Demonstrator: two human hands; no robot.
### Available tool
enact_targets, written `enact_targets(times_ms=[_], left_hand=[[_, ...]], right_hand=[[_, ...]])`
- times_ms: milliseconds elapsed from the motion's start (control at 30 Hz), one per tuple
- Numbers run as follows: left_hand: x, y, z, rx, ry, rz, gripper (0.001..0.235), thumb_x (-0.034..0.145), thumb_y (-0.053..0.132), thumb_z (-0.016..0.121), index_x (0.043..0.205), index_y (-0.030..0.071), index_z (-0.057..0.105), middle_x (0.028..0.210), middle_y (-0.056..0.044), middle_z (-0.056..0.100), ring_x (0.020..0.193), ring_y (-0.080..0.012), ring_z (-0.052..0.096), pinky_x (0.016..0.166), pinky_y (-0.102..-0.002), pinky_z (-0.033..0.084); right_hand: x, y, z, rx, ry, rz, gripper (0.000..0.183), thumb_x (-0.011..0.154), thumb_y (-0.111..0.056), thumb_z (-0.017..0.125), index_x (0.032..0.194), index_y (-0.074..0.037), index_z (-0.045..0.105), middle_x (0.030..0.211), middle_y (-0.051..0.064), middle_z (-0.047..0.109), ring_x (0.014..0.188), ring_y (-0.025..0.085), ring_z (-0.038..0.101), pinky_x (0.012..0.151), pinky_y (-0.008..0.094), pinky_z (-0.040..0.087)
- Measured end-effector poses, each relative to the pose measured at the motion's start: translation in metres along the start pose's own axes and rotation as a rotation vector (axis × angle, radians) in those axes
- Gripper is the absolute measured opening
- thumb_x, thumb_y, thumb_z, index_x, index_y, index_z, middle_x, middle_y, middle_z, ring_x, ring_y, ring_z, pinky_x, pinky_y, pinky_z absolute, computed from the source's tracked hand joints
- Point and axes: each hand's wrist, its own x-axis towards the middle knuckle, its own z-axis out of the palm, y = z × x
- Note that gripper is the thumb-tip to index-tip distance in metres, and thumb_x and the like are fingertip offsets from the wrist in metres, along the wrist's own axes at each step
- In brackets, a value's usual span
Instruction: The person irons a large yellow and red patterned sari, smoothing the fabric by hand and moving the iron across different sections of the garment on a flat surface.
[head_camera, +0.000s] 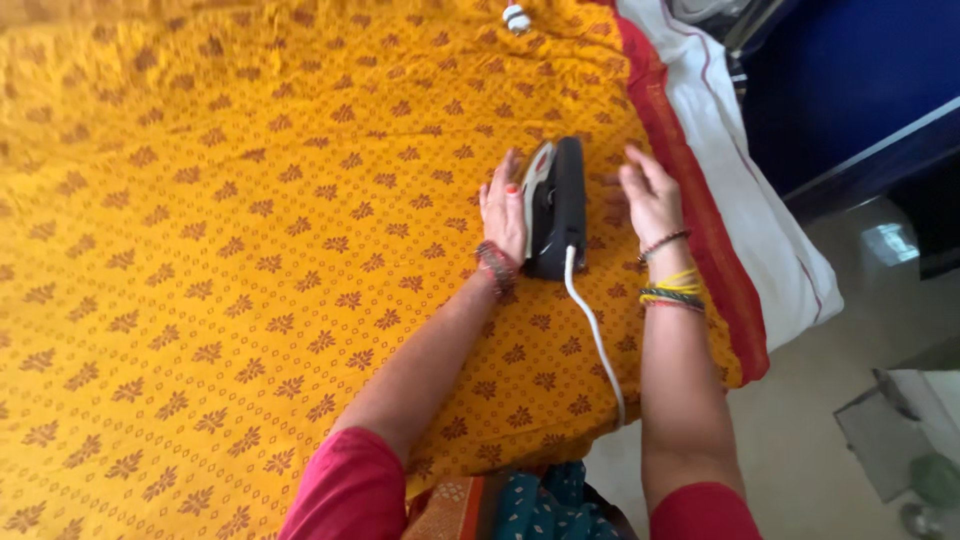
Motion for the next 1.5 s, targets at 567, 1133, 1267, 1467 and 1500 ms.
enact_targets(times_ms=[567,1133,1267,1467,1500], left_hand=[[-0.022,0.088,-0.014,0.497,-0.419,0.106,0.072,0.077,0.048,0.081,0.140,0.029,0.053,0.116,-0.006,0.074,0.122,-0.0271,0.063,0.116,-0.053,0.030],[-0.105,0.114,-0.082,0.153,-0.541,0.187,0.091,0.084,0.031,0.081,0.161,0.020,0.033,0.124,-0.020,0.072,0.110,-0.0317,0.074,0.099,-0.042,0.059],[-0.127,0.124,-0.090,0.119,-0.706,0.183,0.090,0.086,0.046,0.080,0.161,0.025,0.035,0.113,-0.018,0.075,0.103,-0.0317,0.075,0.097,-0.043,0.058],[-0.113,0.115,-0.064,0.282,-0.536,0.286,0.093,0.088,0.059,0.075,0.161,0.025,0.031,0.123,-0.017,0.072,0.119,-0.0347,0.065,0.103,-0.049,0.042],[-0.110,0.114,-0.059,0.287,-0.520,0.279,0.093,0.088,0.059,0.075,0.161,0.025,0.031,0.123,-0.017,0.072,0.119,-0.0347,0.065,0.103,-0.049,0.042]], right_hand=[[-0.009,0.056,-0.012,-0.882,0.227,-0.482,0.017,0.097,-0.019,0.071,0.111,-0.012,0.076,0.108,0.018,0.071,0.100,0.039,0.067,0.083,0.046,0.054],[0.001,0.065,-0.020,-0.812,0.203,-0.560,0.017,0.093,-0.018,0.075,0.109,-0.012,0.078,0.103,0.016,0.073,0.092,0.035,0.069,0.080,0.045,0.055],[0.011,0.077,-0.027,-0.772,0.166,-0.612,0.018,0.095,-0.017,0.073,0.112,-0.011,0.077,0.105,0.016,0.074,0.095,0.033,0.071,0.084,0.042,0.056],[0.010,0.076,-0.032,-0.741,0.130,-0.626,0.020,0.098,-0.015,0.072,0.116,-0.008,0.077,0.107,0.016,0.075,0.095,0.029,0.072,0.086,0.038,0.057],[0.008,0.075,-0.032,-0.719,0.142,-0.619,0.020,0.098,-0.014,0.073,0.116,-0.008,0.078,0.105,0.016,0.075,0.094,0.028,0.072,0.086,0.037,0.057]])
